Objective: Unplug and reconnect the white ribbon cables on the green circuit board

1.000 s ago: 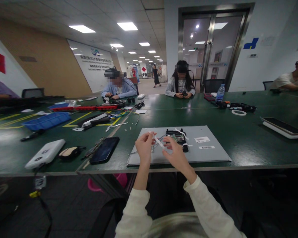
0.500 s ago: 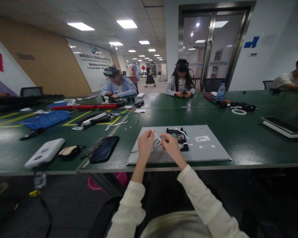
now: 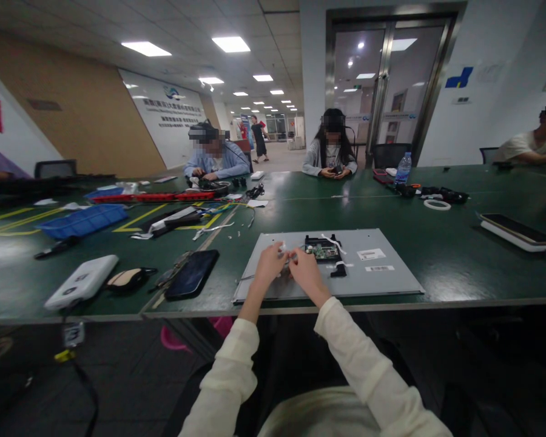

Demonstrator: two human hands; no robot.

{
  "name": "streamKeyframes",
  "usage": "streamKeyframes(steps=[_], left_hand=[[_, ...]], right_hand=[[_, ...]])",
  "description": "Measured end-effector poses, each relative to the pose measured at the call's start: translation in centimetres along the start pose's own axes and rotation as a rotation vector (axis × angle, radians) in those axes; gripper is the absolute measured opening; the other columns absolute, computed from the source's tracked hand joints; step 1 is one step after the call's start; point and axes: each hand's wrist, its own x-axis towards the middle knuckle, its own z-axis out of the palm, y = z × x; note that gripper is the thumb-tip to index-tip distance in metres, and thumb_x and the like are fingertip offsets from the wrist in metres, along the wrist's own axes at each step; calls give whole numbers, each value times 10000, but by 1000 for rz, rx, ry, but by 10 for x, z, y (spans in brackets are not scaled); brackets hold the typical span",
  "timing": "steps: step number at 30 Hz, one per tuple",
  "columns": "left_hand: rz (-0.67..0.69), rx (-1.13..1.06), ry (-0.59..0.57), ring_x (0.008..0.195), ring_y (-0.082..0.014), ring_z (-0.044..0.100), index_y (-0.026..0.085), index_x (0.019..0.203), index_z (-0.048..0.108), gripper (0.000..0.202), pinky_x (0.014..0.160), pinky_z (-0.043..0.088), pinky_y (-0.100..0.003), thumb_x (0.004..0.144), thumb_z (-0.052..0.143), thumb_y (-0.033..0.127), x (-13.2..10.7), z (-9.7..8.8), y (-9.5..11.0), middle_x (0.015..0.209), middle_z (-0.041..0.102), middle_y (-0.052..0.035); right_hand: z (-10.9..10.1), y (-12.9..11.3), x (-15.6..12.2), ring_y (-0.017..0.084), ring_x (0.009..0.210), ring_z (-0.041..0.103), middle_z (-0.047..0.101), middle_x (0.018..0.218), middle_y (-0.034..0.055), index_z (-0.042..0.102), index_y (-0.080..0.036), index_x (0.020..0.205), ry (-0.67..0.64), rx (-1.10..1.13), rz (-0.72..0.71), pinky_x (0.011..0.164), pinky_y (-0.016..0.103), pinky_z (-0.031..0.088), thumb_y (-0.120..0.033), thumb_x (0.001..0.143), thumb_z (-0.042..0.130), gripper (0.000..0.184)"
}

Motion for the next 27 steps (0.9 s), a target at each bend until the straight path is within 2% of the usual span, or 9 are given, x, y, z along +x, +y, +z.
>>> streamKeyframes(steps=[8, 15, 18, 27], left_hand=[[-50, 128, -37, 954, -203, 613, 183, 1145, 648, 317, 849, 457, -272, 848, 585, 274, -4, 2, 6, 1053, 622, -98], [-38, 193, -20, 941, -199, 613, 216, 1144, 661, 302, 815, 449, -260, 872, 555, 295, -6, 2, 9, 1044, 613, -79], [-38, 197, -58, 935, -193, 616, 229, 1175, 652, 323, 811, 447, -256, 884, 539, 309, -4, 3, 7, 1053, 609, -80], [-31, 203, -106, 927, -202, 617, 210, 1271, 580, 395, 783, 444, -260, 885, 527, 277, 0, 3, 3, 1047, 625, -94]], right_hand=[[5, 1, 4, 200, 857, 656, 699, 883, 91, 653, -182, 974, -7, -139, 47, 759, 276, 454, -197, 886, 475, 199], [3, 1, 9, 217, 920, 662, 707, 931, 98, 667, -183, 995, -65, -200, 71, 784, 286, 465, -220, 898, 460, 231], [2, -3, 6, 228, 951, 663, 700, 978, 126, 653, -157, 1026, -71, -260, 66, 795, 296, 474, -203, 904, 452, 239], [7, -16, -9, 258, 889, 691, 686, 932, 170, 587, -120, 1106, -54, -437, -5, 752, 341, 509, -140, 952, 344, 288]])
